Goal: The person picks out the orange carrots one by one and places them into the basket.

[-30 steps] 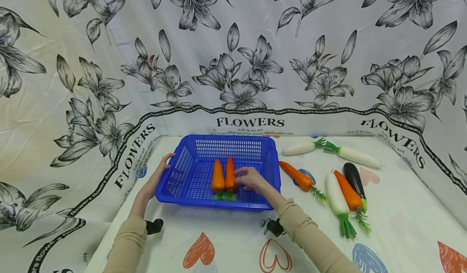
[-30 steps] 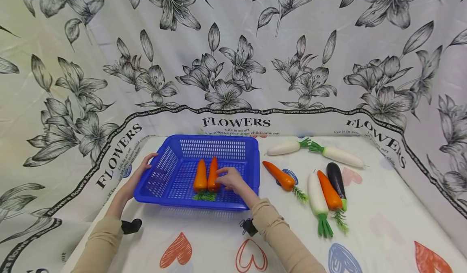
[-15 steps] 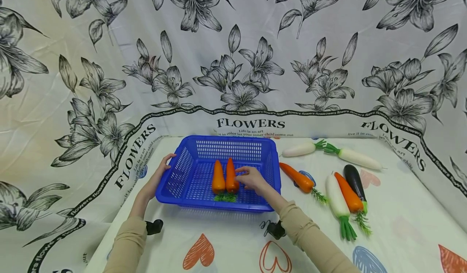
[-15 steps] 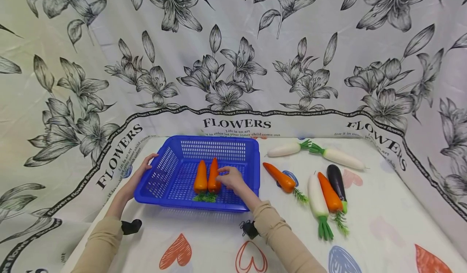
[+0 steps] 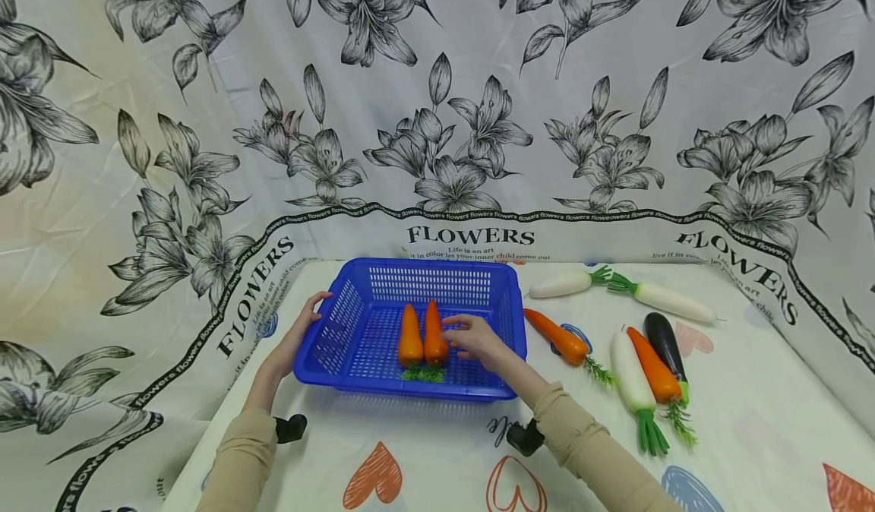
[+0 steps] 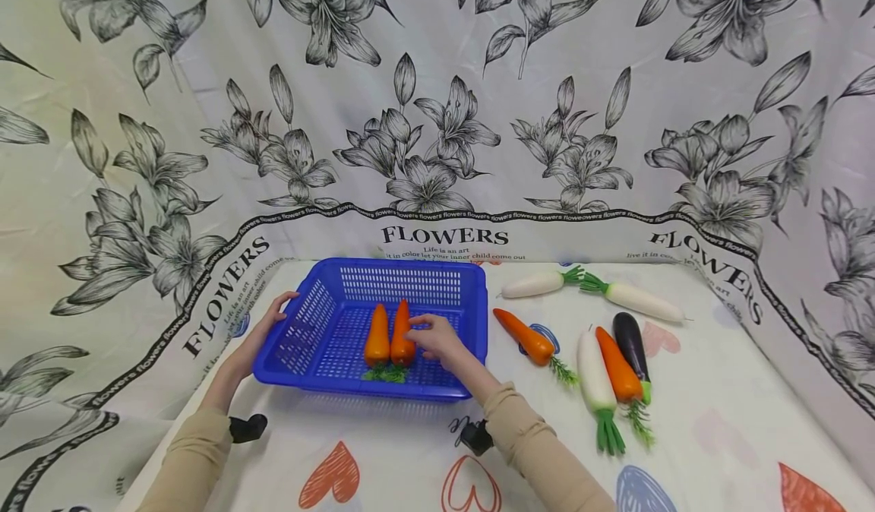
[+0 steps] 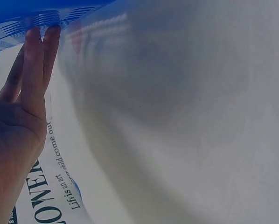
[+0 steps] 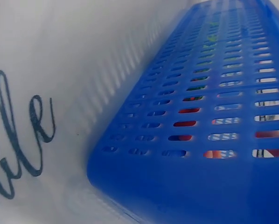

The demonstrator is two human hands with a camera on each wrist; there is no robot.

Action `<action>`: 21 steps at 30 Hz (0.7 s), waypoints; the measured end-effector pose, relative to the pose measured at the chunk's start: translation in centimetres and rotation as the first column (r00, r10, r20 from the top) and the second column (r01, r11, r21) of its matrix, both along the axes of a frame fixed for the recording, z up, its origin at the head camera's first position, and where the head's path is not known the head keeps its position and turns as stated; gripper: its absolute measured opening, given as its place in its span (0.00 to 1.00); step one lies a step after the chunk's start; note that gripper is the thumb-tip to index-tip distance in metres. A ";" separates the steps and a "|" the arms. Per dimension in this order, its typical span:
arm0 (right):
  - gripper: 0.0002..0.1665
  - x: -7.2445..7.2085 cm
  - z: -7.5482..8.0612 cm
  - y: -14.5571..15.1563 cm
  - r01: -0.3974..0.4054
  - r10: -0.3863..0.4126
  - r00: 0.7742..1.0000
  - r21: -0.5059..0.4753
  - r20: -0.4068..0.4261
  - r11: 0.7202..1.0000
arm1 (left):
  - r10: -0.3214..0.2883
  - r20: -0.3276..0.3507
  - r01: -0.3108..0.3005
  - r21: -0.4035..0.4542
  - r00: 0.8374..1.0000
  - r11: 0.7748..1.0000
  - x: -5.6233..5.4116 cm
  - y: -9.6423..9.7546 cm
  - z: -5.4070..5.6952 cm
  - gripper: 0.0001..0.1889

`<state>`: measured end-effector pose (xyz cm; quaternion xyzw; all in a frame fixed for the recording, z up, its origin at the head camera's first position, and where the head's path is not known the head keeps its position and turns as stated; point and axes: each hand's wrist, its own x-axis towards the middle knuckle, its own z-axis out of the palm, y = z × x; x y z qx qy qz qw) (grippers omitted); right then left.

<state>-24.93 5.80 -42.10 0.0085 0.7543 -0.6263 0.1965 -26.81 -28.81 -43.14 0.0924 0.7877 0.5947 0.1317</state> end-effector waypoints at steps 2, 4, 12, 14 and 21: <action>0.25 0.3 0.1 0.2 -0.019 0.018 1.000 -0.019 -0.010 1.000 | 0.010 -0.001 -0.010 0.002 1.000 1.000 -0.6 -0.5 -1.0 0.26; 0.26 0.6 0.2 0.3 -0.030 0.030 0.999 -0.032 -0.018 0.999 | 0.019 0.002 -0.019 -0.003 1.000 1.000 -0.9 -0.7 -1.5 0.26; 0.27 1.6 0.8 1.2 -0.109 0.107 0.993 -0.029 -0.059 0.994 | 0.025 -0.012 -0.025 -0.010 1.000 1.000 -1.0 -0.9 -1.5 0.26; 0.27 1.9 0.9 1.4 -0.117 0.115 0.991 -0.021 -0.068 0.993 | 0.023 -0.011 -0.023 -0.010 1.000 1.000 -1.1 -0.9 -1.5 0.26; 0.26 2.6 1.6 2.7 -0.151 0.148 0.983 -0.016 -0.113 0.988 | 0.024 -0.016 -0.024 -0.017 1.000 1.000 -1.1 -1.0 -1.6 0.26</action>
